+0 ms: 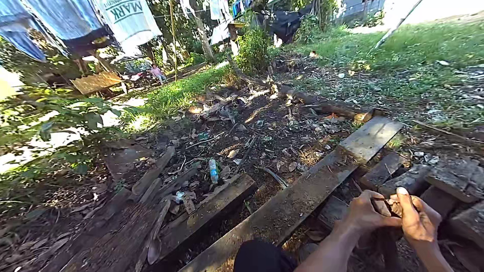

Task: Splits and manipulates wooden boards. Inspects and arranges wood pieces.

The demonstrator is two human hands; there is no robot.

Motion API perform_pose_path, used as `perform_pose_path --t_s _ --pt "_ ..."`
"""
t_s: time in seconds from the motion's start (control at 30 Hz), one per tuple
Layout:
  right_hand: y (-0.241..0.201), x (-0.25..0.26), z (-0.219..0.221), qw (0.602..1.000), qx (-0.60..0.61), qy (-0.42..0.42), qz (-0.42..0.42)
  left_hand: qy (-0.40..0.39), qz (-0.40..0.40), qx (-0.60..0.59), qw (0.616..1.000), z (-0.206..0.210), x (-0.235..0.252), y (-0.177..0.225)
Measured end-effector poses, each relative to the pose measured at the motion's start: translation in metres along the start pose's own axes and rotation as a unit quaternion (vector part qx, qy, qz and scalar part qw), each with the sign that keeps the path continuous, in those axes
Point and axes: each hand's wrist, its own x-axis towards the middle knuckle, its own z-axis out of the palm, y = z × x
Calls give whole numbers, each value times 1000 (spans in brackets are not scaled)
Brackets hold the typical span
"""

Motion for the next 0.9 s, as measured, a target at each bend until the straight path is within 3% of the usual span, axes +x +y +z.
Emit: perform_pose_path --t_s 0.4,0.9 --pt "-2 6 2 993 80 46 80 -29 26 25 999 2 0 -5" --pt "-4 1 8 993 57 94 42 -45 -1 23 999 1 1 -5"
